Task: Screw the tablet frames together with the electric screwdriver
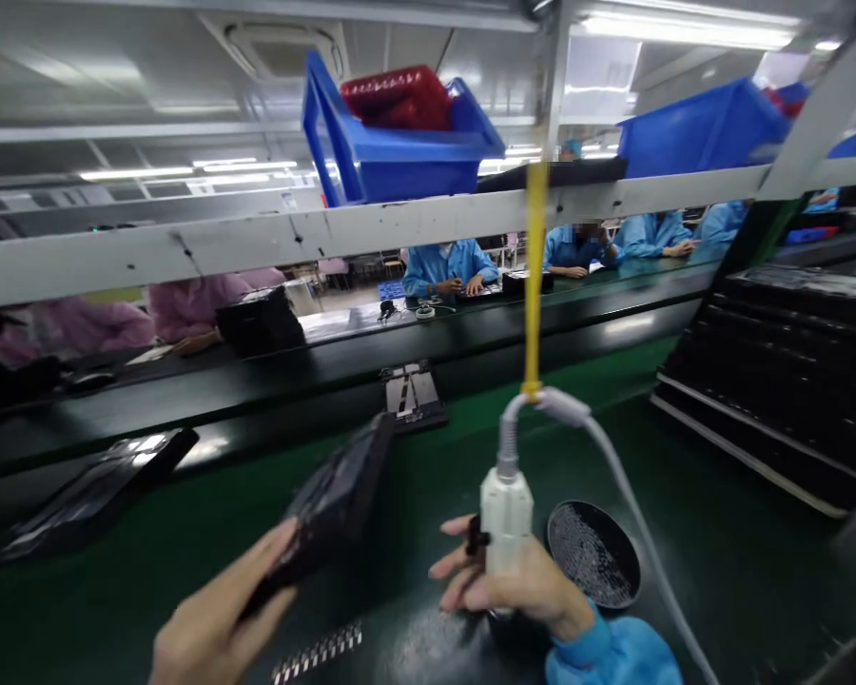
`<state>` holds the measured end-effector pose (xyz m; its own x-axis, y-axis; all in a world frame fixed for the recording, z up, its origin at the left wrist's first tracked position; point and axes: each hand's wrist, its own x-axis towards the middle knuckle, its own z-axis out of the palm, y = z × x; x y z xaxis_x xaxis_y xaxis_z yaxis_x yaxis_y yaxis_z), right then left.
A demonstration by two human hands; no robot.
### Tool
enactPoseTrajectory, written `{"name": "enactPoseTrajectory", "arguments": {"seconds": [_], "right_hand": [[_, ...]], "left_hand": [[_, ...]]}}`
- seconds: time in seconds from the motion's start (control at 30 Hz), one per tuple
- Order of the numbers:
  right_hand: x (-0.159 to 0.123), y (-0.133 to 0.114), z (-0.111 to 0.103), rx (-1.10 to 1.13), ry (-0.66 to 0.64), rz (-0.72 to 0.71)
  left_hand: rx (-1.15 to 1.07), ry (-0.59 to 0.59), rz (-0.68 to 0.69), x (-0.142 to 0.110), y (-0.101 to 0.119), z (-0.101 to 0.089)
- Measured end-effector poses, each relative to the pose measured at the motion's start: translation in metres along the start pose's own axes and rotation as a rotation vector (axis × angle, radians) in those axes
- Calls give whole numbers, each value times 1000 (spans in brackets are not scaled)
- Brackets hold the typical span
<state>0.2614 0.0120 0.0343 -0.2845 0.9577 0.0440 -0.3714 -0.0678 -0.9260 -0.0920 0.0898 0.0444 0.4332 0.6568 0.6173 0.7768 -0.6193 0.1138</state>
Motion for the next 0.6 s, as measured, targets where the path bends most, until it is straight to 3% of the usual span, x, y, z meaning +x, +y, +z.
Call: {"name": "enactPoseTrajectory", "arguments": {"seconds": [0.07, 0.17, 0.33, 0.43, 0.6], "right_hand": [[23, 7, 6, 58, 6, 60], [36, 17, 7, -50, 97, 63], [32, 13, -1, -155, 121, 40], [32, 6, -1, -147, 148, 63], [34, 7, -2, -192, 264, 68]], "left_hand": [[44, -22, -65, 32, -26, 5], [93, -175, -120, 67, -62, 24], [233, -410, -212, 92, -108, 50], [295, -509, -226, 103, -102, 67], [349, -651, 4, 143, -40, 114]]}}
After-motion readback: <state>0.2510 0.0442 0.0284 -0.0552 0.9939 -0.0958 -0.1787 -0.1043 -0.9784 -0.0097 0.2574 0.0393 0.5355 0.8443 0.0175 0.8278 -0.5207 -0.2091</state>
